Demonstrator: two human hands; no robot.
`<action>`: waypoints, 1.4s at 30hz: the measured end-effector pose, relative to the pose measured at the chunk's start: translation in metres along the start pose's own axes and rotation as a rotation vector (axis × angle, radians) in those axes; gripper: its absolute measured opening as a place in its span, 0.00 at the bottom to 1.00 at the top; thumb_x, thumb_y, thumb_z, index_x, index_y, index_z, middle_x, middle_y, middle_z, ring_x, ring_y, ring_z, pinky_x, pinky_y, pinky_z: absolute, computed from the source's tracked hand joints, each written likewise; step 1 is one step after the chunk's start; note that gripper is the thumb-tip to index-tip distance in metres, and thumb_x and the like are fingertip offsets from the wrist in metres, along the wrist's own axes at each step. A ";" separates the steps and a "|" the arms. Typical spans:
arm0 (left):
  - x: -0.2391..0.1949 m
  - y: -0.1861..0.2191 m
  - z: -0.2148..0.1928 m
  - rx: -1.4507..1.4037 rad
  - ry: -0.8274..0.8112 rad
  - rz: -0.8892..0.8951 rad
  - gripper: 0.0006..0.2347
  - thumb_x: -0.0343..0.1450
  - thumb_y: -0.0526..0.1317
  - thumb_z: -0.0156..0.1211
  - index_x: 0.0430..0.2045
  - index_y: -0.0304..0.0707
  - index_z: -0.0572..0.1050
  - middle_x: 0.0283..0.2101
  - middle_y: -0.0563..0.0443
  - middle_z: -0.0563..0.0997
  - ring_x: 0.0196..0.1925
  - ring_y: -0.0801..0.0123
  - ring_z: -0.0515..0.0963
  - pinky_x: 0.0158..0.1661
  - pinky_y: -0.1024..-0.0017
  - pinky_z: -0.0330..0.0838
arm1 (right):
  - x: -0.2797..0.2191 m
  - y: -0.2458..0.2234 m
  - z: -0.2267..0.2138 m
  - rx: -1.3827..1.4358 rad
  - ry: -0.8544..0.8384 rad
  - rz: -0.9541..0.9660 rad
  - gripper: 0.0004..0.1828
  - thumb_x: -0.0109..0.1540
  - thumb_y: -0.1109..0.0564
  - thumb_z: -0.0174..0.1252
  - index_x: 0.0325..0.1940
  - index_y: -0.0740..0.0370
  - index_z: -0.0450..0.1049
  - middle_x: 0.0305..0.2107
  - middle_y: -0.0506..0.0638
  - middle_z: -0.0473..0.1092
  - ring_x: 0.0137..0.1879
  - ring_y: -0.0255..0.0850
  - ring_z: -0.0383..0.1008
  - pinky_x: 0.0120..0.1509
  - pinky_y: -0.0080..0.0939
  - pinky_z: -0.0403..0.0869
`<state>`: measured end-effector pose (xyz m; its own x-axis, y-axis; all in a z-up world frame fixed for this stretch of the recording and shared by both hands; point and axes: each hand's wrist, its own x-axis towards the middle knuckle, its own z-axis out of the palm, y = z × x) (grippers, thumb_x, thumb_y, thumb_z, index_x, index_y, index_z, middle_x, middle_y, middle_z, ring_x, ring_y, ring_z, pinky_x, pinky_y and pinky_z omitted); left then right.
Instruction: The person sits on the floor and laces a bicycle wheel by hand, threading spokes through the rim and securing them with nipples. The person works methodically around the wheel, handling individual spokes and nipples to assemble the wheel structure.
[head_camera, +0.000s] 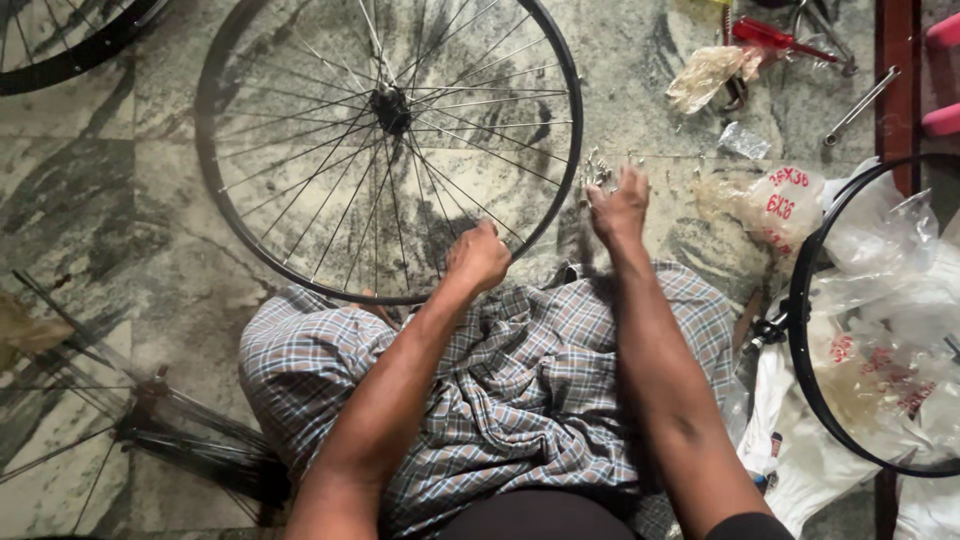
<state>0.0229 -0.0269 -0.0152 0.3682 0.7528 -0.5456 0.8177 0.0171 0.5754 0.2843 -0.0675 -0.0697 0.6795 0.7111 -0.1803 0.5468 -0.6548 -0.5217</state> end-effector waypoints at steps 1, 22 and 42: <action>0.002 -0.003 0.003 0.042 0.002 0.008 0.14 0.67 0.37 0.51 0.43 0.28 0.73 0.45 0.23 0.80 0.50 0.33 0.80 0.52 0.47 0.72 | 0.003 0.003 0.015 -0.027 0.045 -0.076 0.40 0.60 0.52 0.67 0.71 0.64 0.58 0.67 0.73 0.51 0.72 0.66 0.54 0.74 0.59 0.57; -0.008 0.001 -0.007 -0.250 0.179 0.165 0.12 0.70 0.43 0.58 0.27 0.27 0.74 0.26 0.33 0.78 0.31 0.48 0.81 0.36 0.52 0.75 | 0.008 0.018 0.049 -0.178 0.198 -0.436 0.09 0.59 0.66 0.56 0.39 0.64 0.80 0.39 0.62 0.73 0.47 0.58 0.75 0.52 0.52 0.76; 0.026 -0.017 -0.008 -0.382 0.145 0.311 0.08 0.70 0.40 0.58 0.30 0.31 0.77 0.29 0.39 0.82 0.34 0.55 0.83 0.38 0.60 0.76 | 0.022 0.032 -0.004 1.847 -0.217 0.405 0.03 0.68 0.60 0.59 0.44 0.61 0.76 0.29 0.50 0.72 0.35 0.42 0.72 0.39 0.41 0.76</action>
<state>0.0156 -0.0022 -0.0345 0.4814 0.8434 -0.2385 0.4488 -0.0034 0.8936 0.3188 -0.0735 -0.0866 0.4698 0.7182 -0.5132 -0.8384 0.1811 -0.5141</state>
